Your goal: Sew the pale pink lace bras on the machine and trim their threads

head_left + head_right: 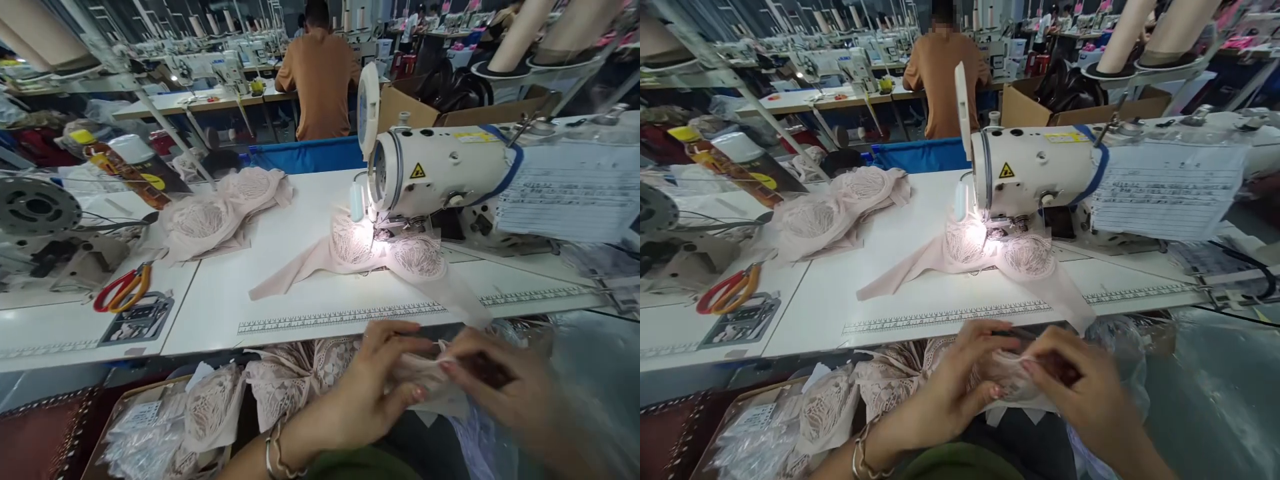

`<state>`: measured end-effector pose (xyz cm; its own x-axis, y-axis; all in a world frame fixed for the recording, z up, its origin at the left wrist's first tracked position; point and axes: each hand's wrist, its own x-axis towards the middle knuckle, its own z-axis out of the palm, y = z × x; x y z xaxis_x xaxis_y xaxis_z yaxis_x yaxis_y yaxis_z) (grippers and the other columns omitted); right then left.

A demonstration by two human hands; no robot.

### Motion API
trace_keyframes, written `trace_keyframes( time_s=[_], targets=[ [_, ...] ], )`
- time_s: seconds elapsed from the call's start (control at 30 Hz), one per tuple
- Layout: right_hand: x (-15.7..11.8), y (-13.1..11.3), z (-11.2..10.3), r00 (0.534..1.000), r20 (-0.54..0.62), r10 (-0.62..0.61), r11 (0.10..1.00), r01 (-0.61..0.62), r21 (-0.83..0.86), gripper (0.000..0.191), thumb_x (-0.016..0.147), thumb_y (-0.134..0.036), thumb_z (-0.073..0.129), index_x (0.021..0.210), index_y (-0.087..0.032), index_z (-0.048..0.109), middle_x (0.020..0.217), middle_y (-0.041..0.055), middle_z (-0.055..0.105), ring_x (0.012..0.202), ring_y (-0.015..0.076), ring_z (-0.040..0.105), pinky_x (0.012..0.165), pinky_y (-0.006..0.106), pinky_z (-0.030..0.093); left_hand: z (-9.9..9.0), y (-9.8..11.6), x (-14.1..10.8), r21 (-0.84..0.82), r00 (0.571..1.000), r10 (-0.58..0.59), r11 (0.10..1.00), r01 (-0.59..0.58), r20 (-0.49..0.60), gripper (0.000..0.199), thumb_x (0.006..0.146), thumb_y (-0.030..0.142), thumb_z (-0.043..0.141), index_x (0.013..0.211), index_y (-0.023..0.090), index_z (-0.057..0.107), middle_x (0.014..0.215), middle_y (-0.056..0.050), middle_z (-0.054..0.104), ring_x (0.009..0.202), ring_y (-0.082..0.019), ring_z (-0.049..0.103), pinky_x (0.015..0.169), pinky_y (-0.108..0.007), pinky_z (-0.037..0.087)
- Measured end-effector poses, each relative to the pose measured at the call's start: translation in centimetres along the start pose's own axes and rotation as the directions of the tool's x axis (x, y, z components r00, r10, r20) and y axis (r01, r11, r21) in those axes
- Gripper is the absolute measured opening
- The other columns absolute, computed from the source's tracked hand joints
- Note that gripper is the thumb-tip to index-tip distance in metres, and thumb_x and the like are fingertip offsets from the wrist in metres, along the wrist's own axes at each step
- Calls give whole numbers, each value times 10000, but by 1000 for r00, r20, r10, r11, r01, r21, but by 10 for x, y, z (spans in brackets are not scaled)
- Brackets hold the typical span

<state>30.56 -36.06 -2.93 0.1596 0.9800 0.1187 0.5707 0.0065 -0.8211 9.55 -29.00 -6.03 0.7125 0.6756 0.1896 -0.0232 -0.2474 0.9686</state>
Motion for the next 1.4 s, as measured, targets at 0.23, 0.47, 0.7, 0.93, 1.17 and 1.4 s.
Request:
trace_keyframes(
  time_s=[0.23,0.47,0.7,0.93,1.17,1.4],
  targets=[
    [4,-3,8,993,111,32,999,-35,26,254,921,-413,622,729,-249,652,608,-25,556,509,135,521,452,243,407,38,-16,10,-48,981,-28,999,20,-190,248,1014,262,550,779,186,564,850,-38,544,837,-174,531,736,-282,430],
    [1,-3,8,978,130,163,963,-187,196,259,929,-445,640,759,-250,662,633,-31,566,500,128,563,485,243,468,40,-22,13,-87,968,-32,996,11,-247,219,949,321,688,788,178,649,810,-29,587,770,-156,544,675,-259,418],
    [5,21,6,993,110,49,992,-61,111,471,1016,-590,433,759,-243,622,545,-37,502,421,123,450,432,259,386,36,-23,20,-253,949,-218,954,159,-226,351,862,525,758,742,197,781,724,-64,719,737,-199,602,694,-311,466],
    [7,27,3,947,317,41,995,-68,75,409,1048,-541,384,989,-254,668,781,23,646,671,173,612,584,277,457,32,-19,23,-324,949,-244,930,171,-198,299,850,492,766,772,209,822,716,-57,742,717,-191,599,714,-315,474],
    [7,22,7,928,363,89,981,-145,130,322,1020,-552,460,946,-253,554,633,-50,510,548,136,462,506,246,334,33,-22,21,-286,946,-251,940,188,-204,247,839,415,768,737,194,806,676,-54,703,720,-187,557,678,-298,434],
    [8,23,8,935,349,68,981,-127,149,285,1013,-529,487,958,-255,544,636,-55,497,556,133,452,512,250,329,33,-23,21,-277,946,-253,941,193,-204,229,832,385,754,730,185,799,694,-64,702,730,-192,559,683,-300,431]
  ],
)
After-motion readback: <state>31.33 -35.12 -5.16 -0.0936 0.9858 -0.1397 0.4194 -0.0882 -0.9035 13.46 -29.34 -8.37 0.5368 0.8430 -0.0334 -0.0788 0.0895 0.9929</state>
